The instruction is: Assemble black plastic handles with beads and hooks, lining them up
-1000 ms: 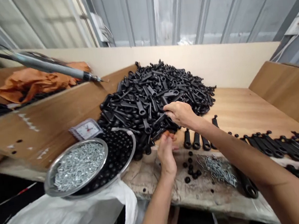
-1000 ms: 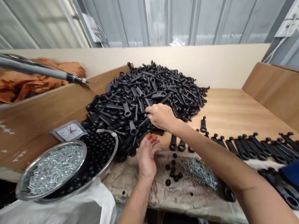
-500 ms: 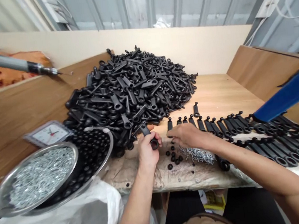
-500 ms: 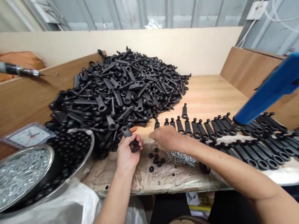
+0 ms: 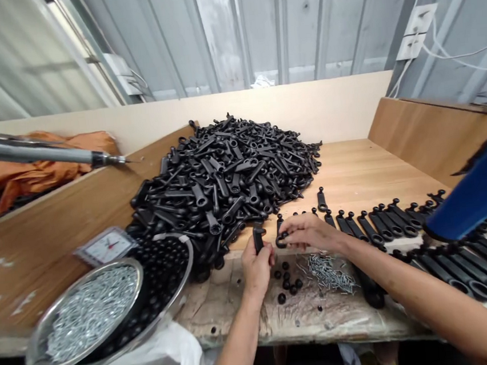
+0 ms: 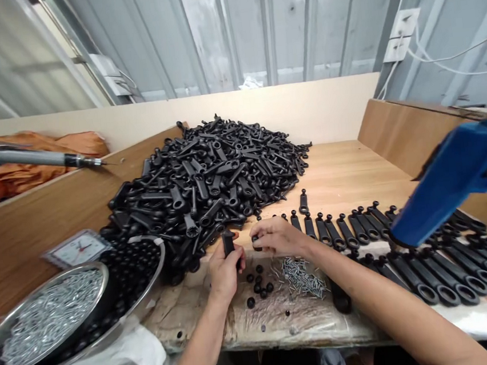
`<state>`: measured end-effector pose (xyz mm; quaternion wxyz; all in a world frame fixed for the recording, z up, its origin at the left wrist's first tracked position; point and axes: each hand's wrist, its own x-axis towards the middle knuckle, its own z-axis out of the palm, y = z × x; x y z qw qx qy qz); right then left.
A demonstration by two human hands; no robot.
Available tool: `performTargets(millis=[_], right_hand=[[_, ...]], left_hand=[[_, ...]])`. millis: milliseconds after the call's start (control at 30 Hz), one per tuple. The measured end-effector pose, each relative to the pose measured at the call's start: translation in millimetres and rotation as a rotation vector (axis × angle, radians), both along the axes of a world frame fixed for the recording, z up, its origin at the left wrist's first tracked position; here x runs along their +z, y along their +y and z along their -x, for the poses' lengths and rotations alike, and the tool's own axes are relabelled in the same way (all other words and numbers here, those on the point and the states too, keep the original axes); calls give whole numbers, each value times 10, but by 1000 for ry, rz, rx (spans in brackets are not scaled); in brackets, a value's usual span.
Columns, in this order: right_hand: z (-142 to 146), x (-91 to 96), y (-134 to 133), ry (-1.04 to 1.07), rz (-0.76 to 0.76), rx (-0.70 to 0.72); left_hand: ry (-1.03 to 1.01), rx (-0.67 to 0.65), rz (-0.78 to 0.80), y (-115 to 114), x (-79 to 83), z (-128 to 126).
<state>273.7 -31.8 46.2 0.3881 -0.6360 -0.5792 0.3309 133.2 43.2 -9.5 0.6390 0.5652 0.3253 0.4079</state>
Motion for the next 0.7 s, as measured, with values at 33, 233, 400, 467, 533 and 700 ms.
performTargets(millis=[33, 233, 400, 467, 533, 700], right_hand=[[-11, 7, -17, 209, -8, -9], [77, -133, 12, 666, -45, -16], [142, -209, 103, 684, -75, -16], [167, -212, 119, 675, -85, -45], [202, -226, 120, 654, -102, -89], [295, -355, 86, 317, -227, -268]], left_hand=[[43, 13, -69, -6, -24, -4], [190, 26, -378, -46, -53, 33], [248, 60, -447, -64, -31, 35], [269, 58, -460, -66, -37, 24], [293, 49, -484, -72, -49, 13], [436, 92, -533, -114, -106, -8]])
